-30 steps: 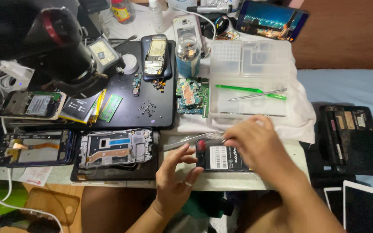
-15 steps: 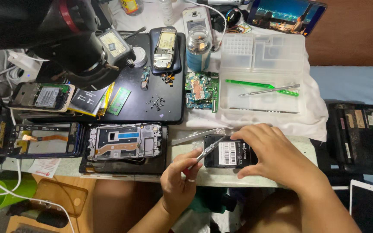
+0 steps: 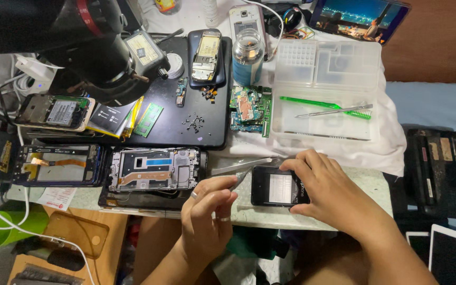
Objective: The person uses tweezers to remove a label from the back of a smartphone battery and then peels it off by hand. The battery is placed on a workbench with other disassembled phone parts.
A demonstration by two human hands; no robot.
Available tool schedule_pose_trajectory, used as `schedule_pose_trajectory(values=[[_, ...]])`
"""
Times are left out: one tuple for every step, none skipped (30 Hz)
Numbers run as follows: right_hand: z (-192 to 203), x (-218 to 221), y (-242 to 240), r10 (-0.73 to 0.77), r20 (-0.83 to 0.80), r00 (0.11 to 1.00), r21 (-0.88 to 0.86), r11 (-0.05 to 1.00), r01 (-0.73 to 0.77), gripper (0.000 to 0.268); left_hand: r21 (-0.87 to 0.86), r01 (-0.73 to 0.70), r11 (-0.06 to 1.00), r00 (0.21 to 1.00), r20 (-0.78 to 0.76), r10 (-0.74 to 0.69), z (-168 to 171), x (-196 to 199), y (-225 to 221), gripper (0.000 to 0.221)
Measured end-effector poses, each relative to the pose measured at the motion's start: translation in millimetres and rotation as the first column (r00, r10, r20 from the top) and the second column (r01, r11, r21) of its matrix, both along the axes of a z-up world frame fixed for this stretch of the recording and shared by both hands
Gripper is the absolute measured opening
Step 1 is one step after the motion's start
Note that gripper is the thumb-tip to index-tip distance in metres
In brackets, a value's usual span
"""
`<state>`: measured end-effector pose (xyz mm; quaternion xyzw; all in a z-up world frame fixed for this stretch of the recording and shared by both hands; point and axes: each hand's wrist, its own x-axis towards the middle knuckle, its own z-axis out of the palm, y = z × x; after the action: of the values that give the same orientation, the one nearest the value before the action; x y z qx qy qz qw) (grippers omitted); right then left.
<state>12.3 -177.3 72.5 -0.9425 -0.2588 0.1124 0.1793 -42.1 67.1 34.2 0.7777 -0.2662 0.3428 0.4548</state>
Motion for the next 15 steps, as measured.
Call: schedule_pose_trajectory(values=[[0, -1, 0, 0.001, 0.009, 1.000, 0.012, 1.000, -0.001, 0.086, 0.000, 0.001, 1.000, 1.000, -0.018, -0.001, 0, 2, -1, 0.036], [-1, -1, -1, 0.005, 0.020, 1.000, 0.024, 1.000, -0.006, 0.087, -0.001, 0.000, 1.000, 0.999, -0.034, 0.000, -1, 4, -1, 0.035], [-1, 0, -1, 0.009, 0.031, 0.999, 0.035, 0.999, -0.010, 0.088, -0.007, 0.004, 1.000, 0.999, -0.034, -0.004, -1, 5, -3, 0.035], [0, 0, -1, 0.001, 0.016, 1.000, 0.035, 0.999, -0.002, 0.088, -0.013, 0.012, 1.000, 0.999, -0.034, -0.012, -2, 6, -4, 0.035], [0, 1, -1, -0.006, 0.000, 1.000, 0.035, 0.999, 0.006, 0.089, -0.018, 0.020, 1.000, 0.999, -0.033, -0.020, -2, 8, -5, 0.034], [0, 0, 0, -0.012, -0.019, 1.000, 0.033, 0.999, 0.013, 0.089, -0.001, 0.011, 1.000, 0.999, -0.035, -0.011, -3, 8, -6, 0.034], [1, 0, 0, -0.022, -0.036, 0.999, 0.023, 0.999, 0.023, 0.089, 0.016, 0.001, 1.000, 0.999, -0.037, -0.001, -3, 9, -6, 0.034], [1, 0, 0, -0.033, -0.052, 0.998, 0.013, 0.999, 0.034, 0.089, 0.034, -0.007, 0.999, 0.999, -0.037, 0.008, -4, 10, -6, 0.034], [1, 0, 0, -0.044, -0.068, 0.997, 0.003, 0.999, 0.044, 0.088, 0.034, -0.010, 0.999, 0.999, -0.038, 0.011, -4, 11, -7, 0.033], [1, 1, 0, -0.037, -0.058, 0.998, 0.006, 0.999, 0.037, 0.088, 0.034, -0.013, 0.999, 0.999, -0.039, 0.015, -4, 12, -9, 0.033], [1, 1, 0, -0.029, -0.049, 0.998, 0.009, 1.000, 0.030, 0.088, 0.034, -0.017, 0.999, 0.999, -0.040, 0.018, -4, 13, -10, 0.032], [1, 1, -1, -0.025, -0.039, 0.999, 0.012, 1.000, 0.025, 0.088, 0.044, -0.018, 0.999, 0.999, -0.045, 0.020, -4, 14, -10, 0.032], [1, 1, -1, -0.029, -0.051, 0.998, 0.014, 0.999, 0.029, 0.088, 0.054, -0.020, 0.998, 0.999, -0.050, 0.023, -3, 15, -10, 0.032], [0, 2, -2, -0.030, -0.062, 0.998, 0.017, 0.999, 0.031, 0.087, 0.065, -0.024, 0.998, 0.998, -0.053, 0.028, -1, 15, -10, 0.032], [-1, 2, -2, -0.031, -0.073, 0.997, 0.020, 0.999, 0.033, 0.087, 0.058, -0.020, 0.998, 0.998, -0.058, 0.024, 0, 17, -11, 0.033]])
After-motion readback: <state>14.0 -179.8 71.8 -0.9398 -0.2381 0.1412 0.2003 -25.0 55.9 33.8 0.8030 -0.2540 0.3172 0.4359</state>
